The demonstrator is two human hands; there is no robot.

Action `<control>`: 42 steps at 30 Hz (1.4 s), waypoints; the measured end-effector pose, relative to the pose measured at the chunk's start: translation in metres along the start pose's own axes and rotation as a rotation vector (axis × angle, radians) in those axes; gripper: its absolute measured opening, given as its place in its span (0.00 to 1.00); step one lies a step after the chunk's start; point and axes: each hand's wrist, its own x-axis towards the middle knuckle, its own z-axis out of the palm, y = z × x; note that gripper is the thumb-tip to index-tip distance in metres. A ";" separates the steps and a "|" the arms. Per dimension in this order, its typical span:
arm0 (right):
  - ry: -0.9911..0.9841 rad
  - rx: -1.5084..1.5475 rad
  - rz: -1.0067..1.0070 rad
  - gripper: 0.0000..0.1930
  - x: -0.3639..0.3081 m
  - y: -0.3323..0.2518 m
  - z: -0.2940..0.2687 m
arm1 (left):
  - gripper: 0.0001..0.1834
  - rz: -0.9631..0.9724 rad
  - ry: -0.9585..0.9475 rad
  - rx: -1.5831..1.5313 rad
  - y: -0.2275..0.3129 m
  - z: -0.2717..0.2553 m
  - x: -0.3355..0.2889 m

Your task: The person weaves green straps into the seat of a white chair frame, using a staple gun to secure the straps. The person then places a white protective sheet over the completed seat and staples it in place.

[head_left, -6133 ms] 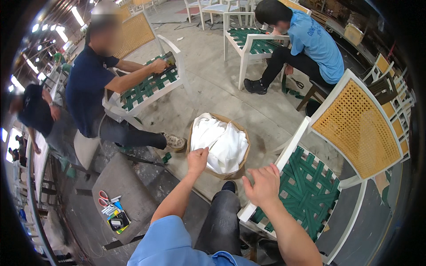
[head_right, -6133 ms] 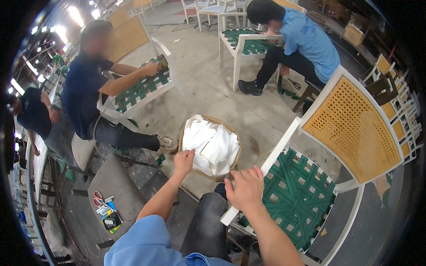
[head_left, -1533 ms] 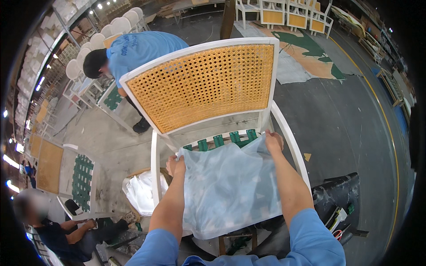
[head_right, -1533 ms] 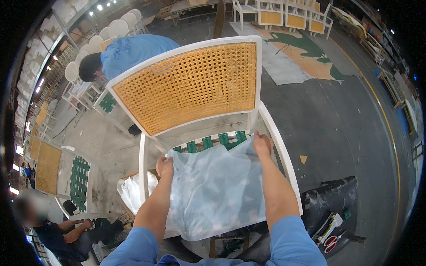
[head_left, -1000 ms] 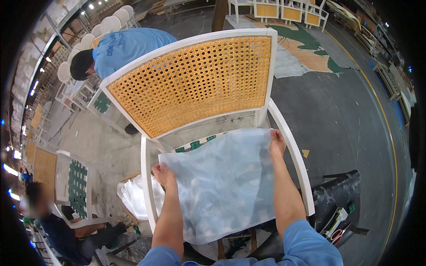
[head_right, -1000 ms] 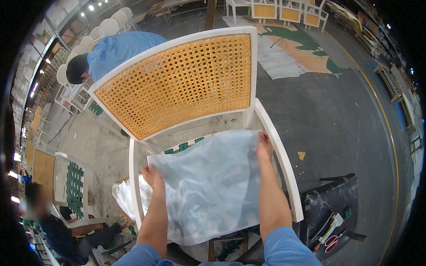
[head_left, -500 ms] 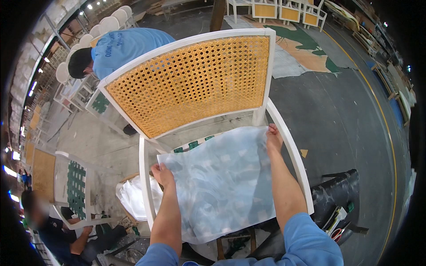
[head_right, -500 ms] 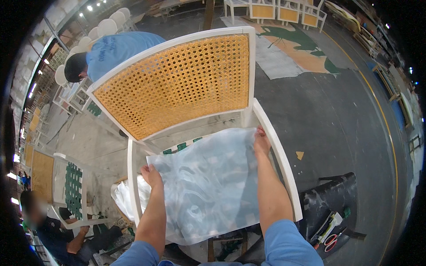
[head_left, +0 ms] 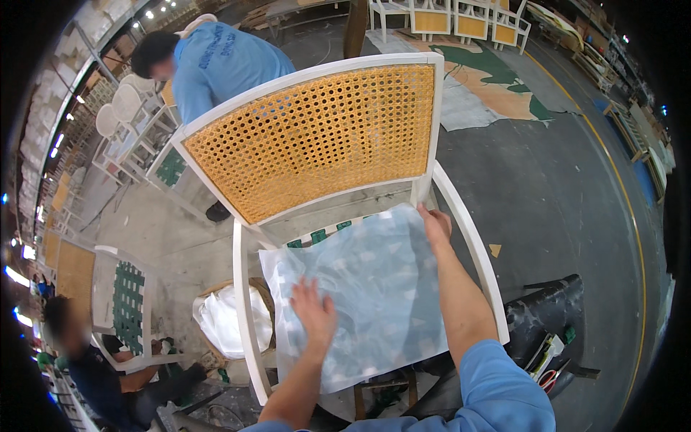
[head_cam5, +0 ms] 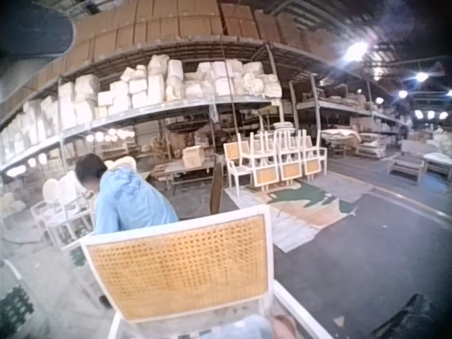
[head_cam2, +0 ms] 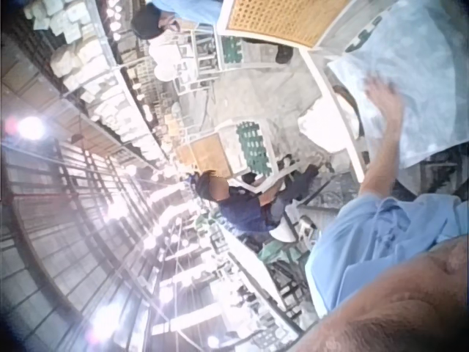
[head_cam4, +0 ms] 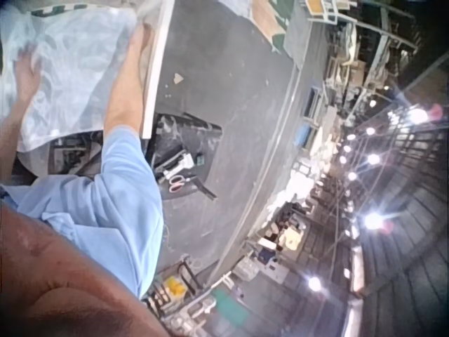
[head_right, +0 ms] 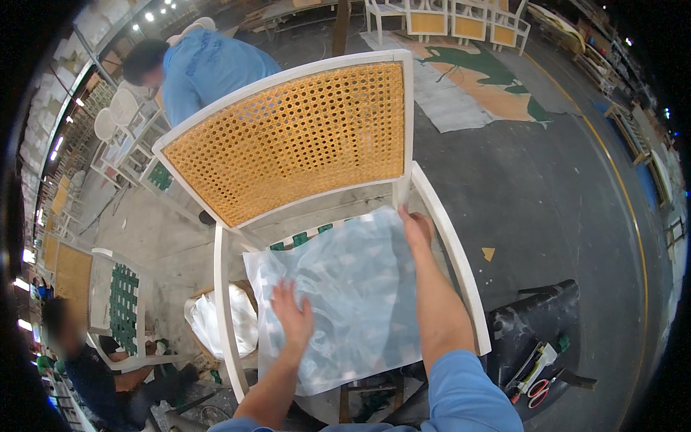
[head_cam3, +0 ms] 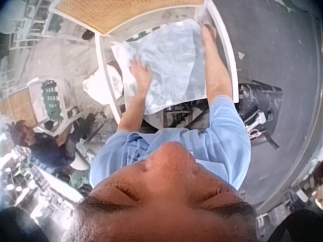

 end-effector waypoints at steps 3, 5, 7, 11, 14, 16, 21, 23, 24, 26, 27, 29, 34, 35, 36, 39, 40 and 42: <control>0.126 0.085 -0.231 0.17 0.050 0.044 -0.048 | 0.31 0.214 -0.257 -0.050 0.046 0.017 -0.058; 0.142 0.294 -0.233 0.11 0.052 0.047 -0.027 | 0.33 0.234 -0.342 0.053 0.035 0.005 -0.082; 0.274 0.344 -0.263 0.11 0.057 0.047 -0.032 | 0.34 0.253 -0.351 0.040 0.031 0.001 -0.083; 0.405 0.117 -0.220 0.14 0.022 0.061 -0.065 | 0.34 0.205 -0.342 0.023 0.029 -0.011 -0.078; 0.187 0.392 -0.226 0.16 -0.074 0.078 -0.050 | 0.34 0.131 -0.251 0.048 0.002 -0.043 -0.093; 0.057 0.388 -0.279 0.17 -0.123 0.093 -0.083 | 0.34 0.121 -0.207 0.002 0.006 -0.055 -0.099; 0.029 0.098 -0.285 0.15 -0.248 0.171 -0.166 | 0.33 0.102 -0.319 -0.026 0.010 -0.061 -0.129; -0.009 -0.164 -0.345 0.17 -0.290 0.183 -0.176 | 0.33 0.092 -0.329 0.017 0.003 -0.060 -0.134; -0.044 -0.280 -0.430 0.18 -0.308 0.188 -0.176 | 0.34 0.090 -0.326 0.037 0.000 -0.061 -0.134; -0.110 -0.424 -0.575 0.21 -0.330 0.189 -0.174 | 0.34 0.085 -0.316 0.052 -0.001 -0.057 -0.132; -0.156 -0.444 -0.633 0.23 -0.337 0.188 -0.168 | 0.34 0.074 -0.309 0.061 -0.002 -0.057 -0.131; -0.184 -0.608 -0.568 0.29 -0.337 0.194 -0.159 | 0.35 0.071 -0.309 0.057 0.006 -0.052 -0.131; -0.051 -0.692 -0.559 0.32 -0.311 0.183 -0.131 | 0.34 0.104 -0.282 0.062 0.016 -0.050 -0.136; 0.018 -0.659 -0.601 0.30 -0.305 0.177 -0.131 | 0.34 0.109 -0.292 0.060 0.017 -0.051 -0.137; -0.031 -0.550 -0.521 0.27 -0.296 0.170 -0.139 | 0.34 0.115 -0.301 0.056 0.017 -0.053 -0.136; -0.255 -0.329 -0.337 0.18 -0.284 0.137 -0.163 | 0.35 0.145 -0.290 0.101 0.000 -0.070 -0.141; -0.307 -0.347 -0.305 0.16 -0.276 0.142 -0.188 | 0.35 0.179 -0.288 0.096 0.002 -0.072 -0.143; -0.539 -0.242 -0.108 0.14 -0.267 0.154 -0.241 | 0.35 0.313 -0.371 0.088 0.010 -0.082 -0.153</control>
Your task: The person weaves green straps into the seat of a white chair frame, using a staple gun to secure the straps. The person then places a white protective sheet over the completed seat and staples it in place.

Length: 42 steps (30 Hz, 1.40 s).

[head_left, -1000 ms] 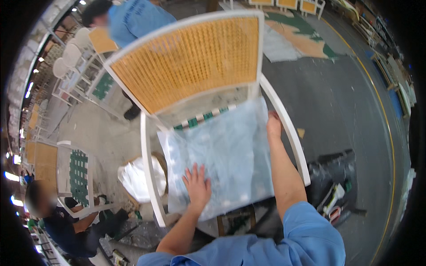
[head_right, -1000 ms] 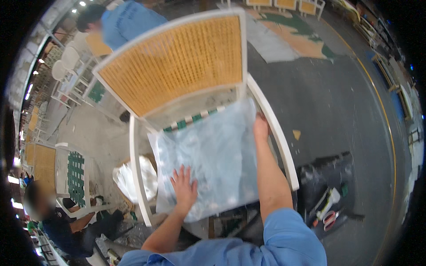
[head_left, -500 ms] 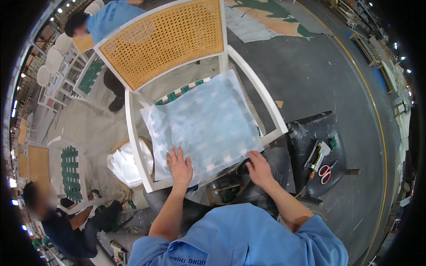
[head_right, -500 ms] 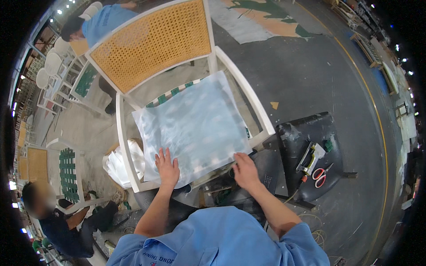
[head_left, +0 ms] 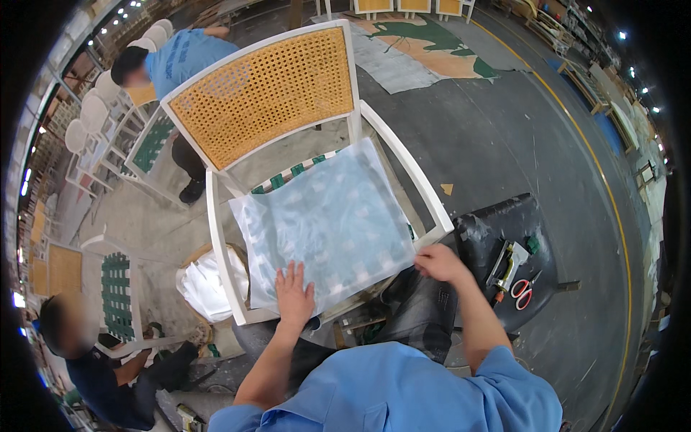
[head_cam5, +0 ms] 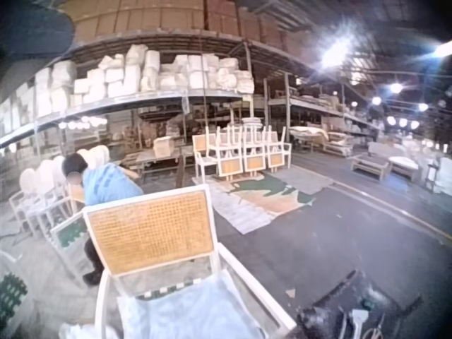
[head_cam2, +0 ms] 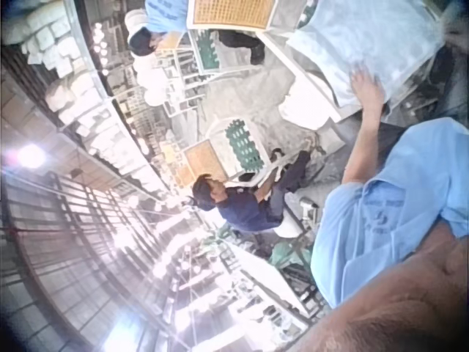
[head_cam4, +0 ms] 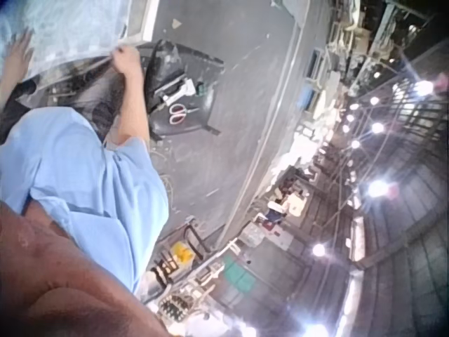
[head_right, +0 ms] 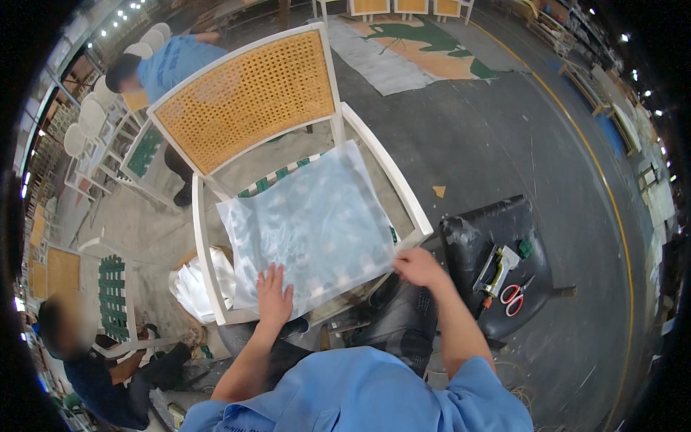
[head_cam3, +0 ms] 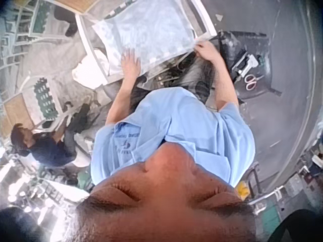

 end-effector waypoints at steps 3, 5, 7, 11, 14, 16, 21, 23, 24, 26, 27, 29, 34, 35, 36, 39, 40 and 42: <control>0.186 0.148 0.281 0.12 -0.017 0.031 -0.053 | 0.34 0.229 -0.069 -0.022 0.032 0.008 -0.016; 0.390 0.337 0.217 0.12 -0.013 0.049 -0.076 | 0.33 0.320 -0.106 -0.069 0.058 0.020 -0.020; 0.345 0.568 0.207 0.12 0.011 0.050 -0.076 | 0.32 0.315 -0.150 -0.113 0.074 0.031 -0.019; 0.028 0.524 0.188 0.15 0.057 0.043 -0.081 | 0.30 0.233 -0.106 -0.138 0.087 0.041 -0.004; -0.210 0.607 0.140 0.17 0.089 0.027 -0.069 | 0.31 0.082 -0.058 -0.060 0.060 0.034 0.005; -0.353 0.481 0.128 0.21 0.103 0.024 -0.075 | 0.31 -0.024 -0.035 -0.024 0.037 0.026 0.010; -0.578 0.305 0.195 0.28 0.126 0.030 -0.083 | 0.32 -0.208 -0.034 0.049 -0.002 0.010 0.019; -0.644 0.354 0.223 0.27 0.132 0.035 -0.080 | 0.33 -0.245 -0.052 0.087 -0.007 0.010 0.024; -0.630 0.341 0.229 0.26 0.133 0.036 -0.080 | 0.33 -0.264 -0.051 0.080 -0.009 0.011 0.027; -0.612 0.310 0.242 0.24 0.135 0.033 -0.077 | 0.34 -0.313 -0.050 0.068 -0.013 0.010 0.029; -0.607 0.325 0.227 0.24 0.135 0.032 -0.075 | 0.34 -0.330 -0.053 0.075 -0.015 0.009 0.030; -0.587 0.350 0.203 0.23 0.133 0.032 -0.078 | 0.34 -0.358 -0.062 0.075 -0.016 0.011 0.033; -0.409 0.263 0.141 0.26 0.134 0.033 -0.082 | 0.35 -0.382 -0.073 0.064 -0.019 0.015 0.032; -0.377 0.272 0.137 0.27 0.135 0.034 -0.084 | 0.35 -0.392 -0.086 0.062 -0.018 0.016 0.033; -0.373 0.246 0.141 0.27 0.136 0.035 -0.084 | 0.36 -0.396 -0.090 0.072 -0.017 0.016 0.031; -0.321 0.159 0.128 0.27 0.136 0.042 -0.085 | 0.36 -0.421 -0.115 0.086 -0.009 0.021 0.029; -0.299 0.133 0.096 0.27 0.137 0.041 -0.081 | 0.37 -0.455 -0.128 0.102 -0.009 0.020 0.028; -0.273 0.098 0.084 0.27 0.140 0.040 -0.070 | 0.38 -0.517 -0.158 0.126 -0.011 0.018 0.026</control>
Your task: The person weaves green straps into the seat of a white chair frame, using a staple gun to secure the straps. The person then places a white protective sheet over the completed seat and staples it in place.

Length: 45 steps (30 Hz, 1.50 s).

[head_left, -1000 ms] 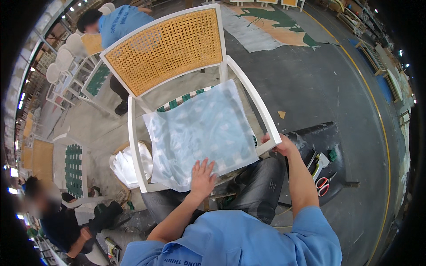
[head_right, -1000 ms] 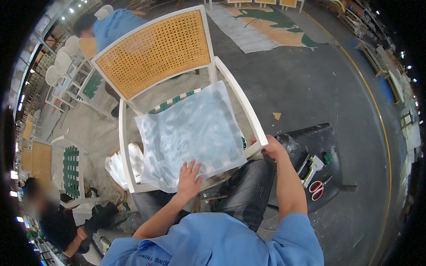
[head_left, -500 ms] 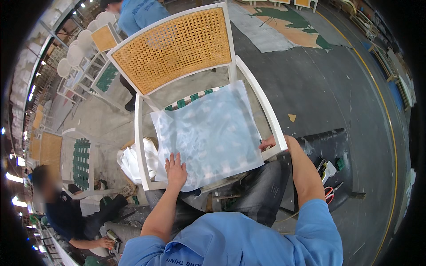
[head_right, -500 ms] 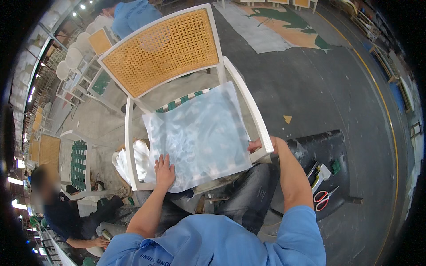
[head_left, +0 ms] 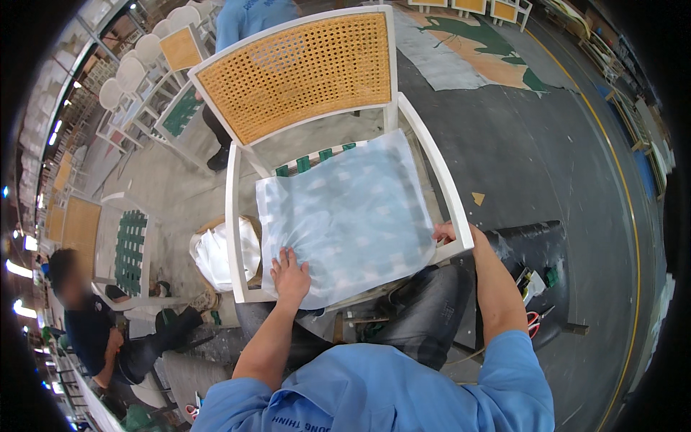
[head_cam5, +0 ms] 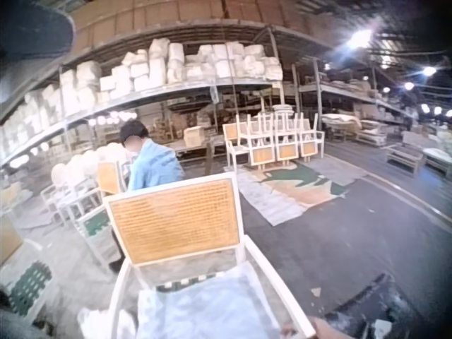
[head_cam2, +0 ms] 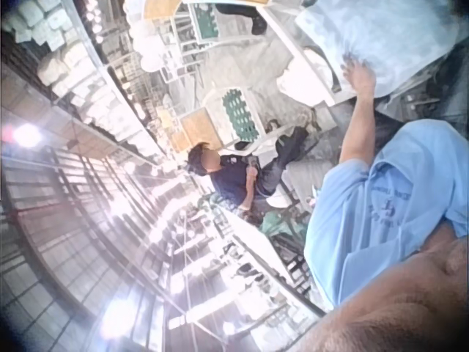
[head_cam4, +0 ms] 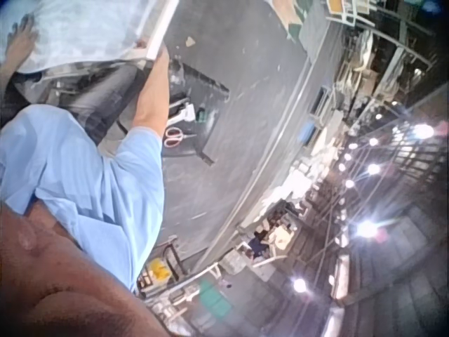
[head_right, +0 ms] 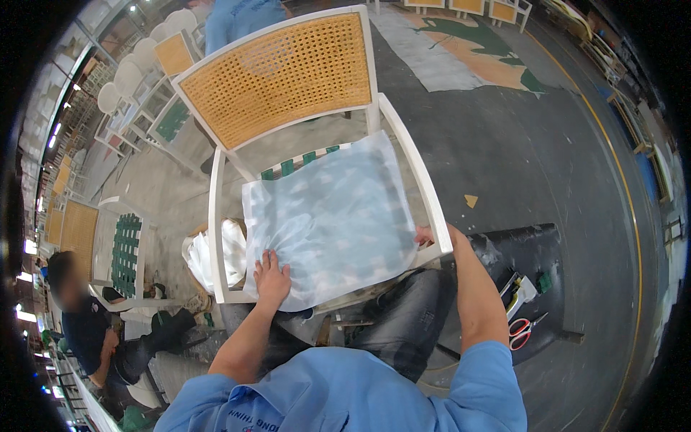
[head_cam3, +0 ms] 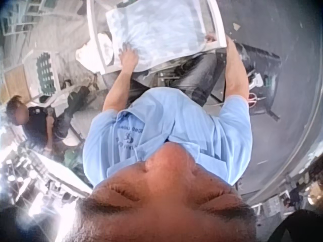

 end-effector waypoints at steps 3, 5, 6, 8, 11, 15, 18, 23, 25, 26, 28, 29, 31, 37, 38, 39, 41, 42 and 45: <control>0.049 -0.027 0.040 0.26 0.001 0.002 -0.003 | 0.40 -0.049 -0.048 0.010 0.005 -0.004 0.005; 0.046 -0.048 0.046 0.26 0.006 0.001 0.007 | 0.42 -0.100 -0.096 0.026 0.001 -0.008 0.007; 0.070 -0.070 0.026 0.24 0.008 0.001 0.009 | 0.42 -0.103 -0.096 0.029 -0.001 -0.011 0.011; 0.055 -0.053 0.062 0.22 0.009 0.005 0.003 | 0.42 -0.087 -0.113 0.023 0.001 -0.010 0.016; 0.025 0.009 0.072 0.20 0.011 0.003 0.008 | 0.43 -0.072 -0.085 0.026 -0.007 -0.011 0.024; 0.047 0.062 0.074 0.20 0.011 0.002 0.015 | 0.43 -0.058 -0.084 0.019 -0.014 -0.011 0.029; 0.073 0.069 0.083 0.20 0.010 0.003 0.012 | 0.43 -0.047 -0.086 -0.005 -0.011 -0.013 0.037; 0.088 0.013 0.091 0.20 0.006 0.002 0.011 | 0.42 -0.006 -0.021 0.044 -0.005 -0.009 0.036; 0.089 0.023 0.107 0.20 0.006 0.001 0.011 | 0.42 0.037 -0.032 0.012 -0.003 -0.003 0.029; 0.090 0.024 0.110 0.19 0.005 0.001 0.011 | 0.41 0.057 -0.037 -0.005 -0.002 0.000 0.027; 0.076 0.036 0.103 0.17 0.004 -0.001 0.009 | 0.41 0.079 0.007 -0.038 -0.001 0.006 0.027; 0.073 0.023 0.104 0.17 0.004 -0.003 0.009 | 0.41 0.083 0.031 -0.051 -0.004 0.007 0.027; 0.065 -0.004 0.106 0.17 0.005 -0.008 0.010 | 0.41 0.091 0.034 -0.049 -0.008 0.006 0.030; 0.084 0.023 0.127 0.17 0.002 -0.004 0.008 | 0.39 0.210 0.112 0.011 0.004 0.007 0.017; 0.082 0.031 0.130 0.17 0.004 -0.004 0.011 | 0.39 0.263 0.144 0.022 0.006 0.009 0.011; 0.080 0.039 0.133 0.17 0.005 -0.004 0.013 | 0.39 0.334 0.114 0.031 0.010 0.013 0.004; 0.087 0.049 0.142 0.17 0.006 -0.002 0.013 | 0.39 0.487 0.058 0.038 0.023 0.021 -0.009; 0.094 0.052 0.149 0.18 0.006 0.001 0.010 | 0.38 0.516 0.048 0.028 0.028 0.025 -0.013; 0.105 0.032 0.127 0.17 0.008 -0.001 0.011 | 0.37 0.497 0.071 0.009 0.019 0.032 -0.013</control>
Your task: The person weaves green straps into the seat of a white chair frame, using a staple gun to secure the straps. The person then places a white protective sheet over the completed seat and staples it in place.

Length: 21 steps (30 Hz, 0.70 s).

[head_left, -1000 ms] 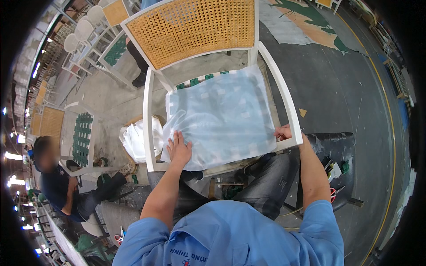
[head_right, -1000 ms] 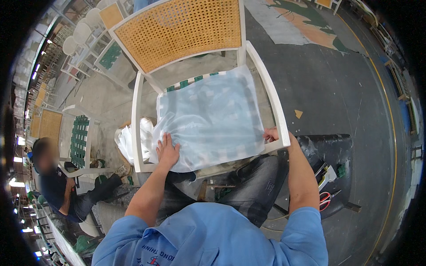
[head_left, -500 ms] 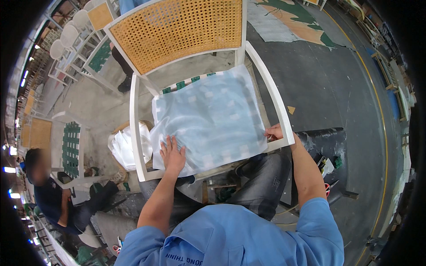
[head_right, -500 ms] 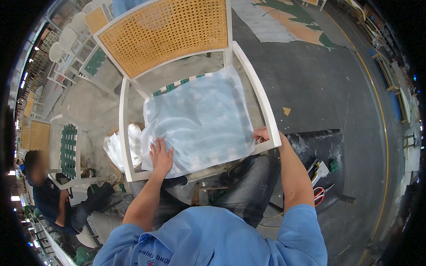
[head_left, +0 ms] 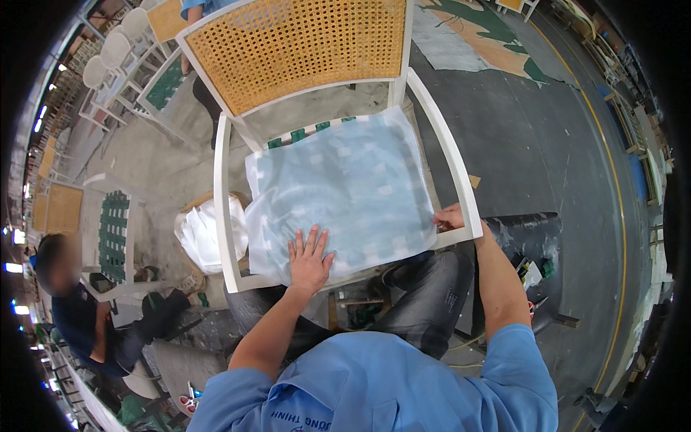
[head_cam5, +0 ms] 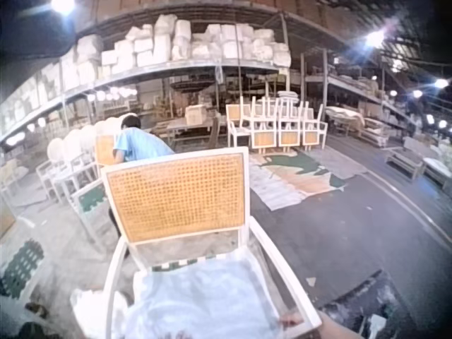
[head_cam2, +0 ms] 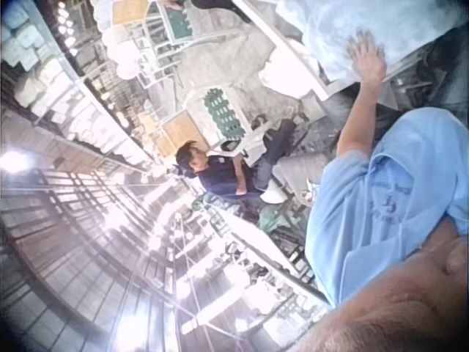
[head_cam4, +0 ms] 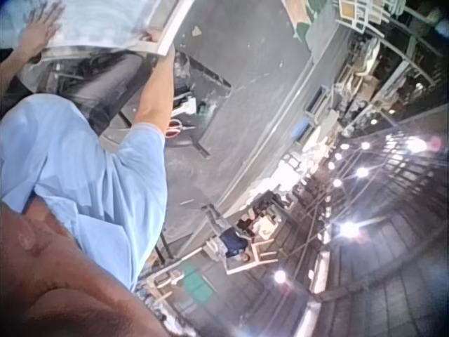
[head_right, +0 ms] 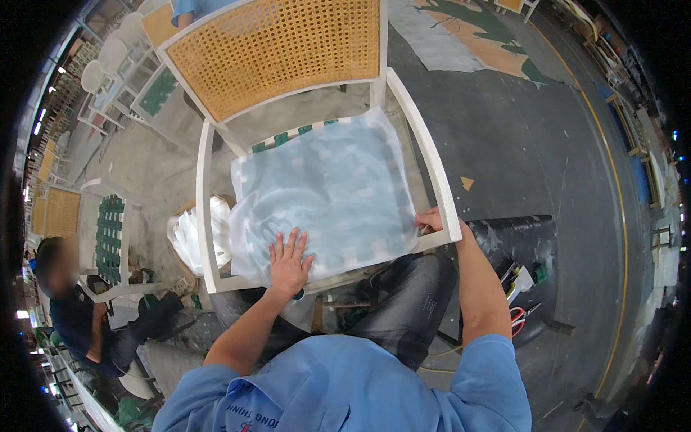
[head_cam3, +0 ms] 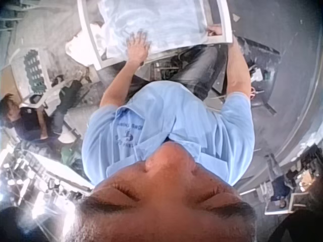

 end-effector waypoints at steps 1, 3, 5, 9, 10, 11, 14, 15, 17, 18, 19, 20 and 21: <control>0.002 -0.006 -0.012 0.17 0.002 0.000 0.001 | 0.36 0.010 0.008 0.003 -0.003 0.000 -0.001; 0.003 -0.010 0.013 0.17 0.005 0.001 0.006 | 0.36 0.030 0.026 0.009 -0.009 0.001 -0.003; 0.012 -0.014 -0.001 0.17 0.009 0.005 0.002 | 0.36 0.043 -0.002 0.005 -0.008 0.001 -0.001; -0.011 -0.016 -0.015 0.18 0.007 0.007 -0.003 | 0.35 0.058 0.016 0.042 -0.010 -0.001 0.000; -0.026 0.001 0.011 0.18 0.007 0.009 0.000 | 0.35 0.058 0.019 0.033 -0.010 -0.002 -0.001; -0.024 0.020 0.006 0.18 0.008 0.009 0.003 | 0.36 0.058 0.021 0.024 -0.011 -0.002 -0.002; -0.009 0.058 0.004 0.17 0.009 0.015 0.001 | 0.36 0.064 0.016 0.005 -0.010 -0.003 0.000; -0.008 0.060 0.004 0.17 0.010 0.016 -0.001 | 0.36 0.067 0.012 0.000 -0.009 -0.004 0.001; -0.018 0.068 0.011 0.17 0.012 0.013 0.002 | 0.35 0.052 0.011 0.014 -0.010 -0.005 0.001; -0.016 0.074 0.022 0.17 0.011 0.012 0.001 | 0.34 0.047 0.012 0.019 -0.011 -0.006 0.002; -0.021 0.082 0.034 0.17 0.011 0.012 0.003 | 0.34 0.033 0.016 -0.004 -0.010 -0.008 0.003; -0.011 0.081 0.024 0.17 0.009 0.011 0.004 | 0.34 0.022 0.021 -0.029 -0.008 -0.010 0.005; 0.002 0.080 0.014 0.17 0.006 0.011 0.004 | 0.33 0.014 0.027 -0.055 -0.005 -0.011 0.008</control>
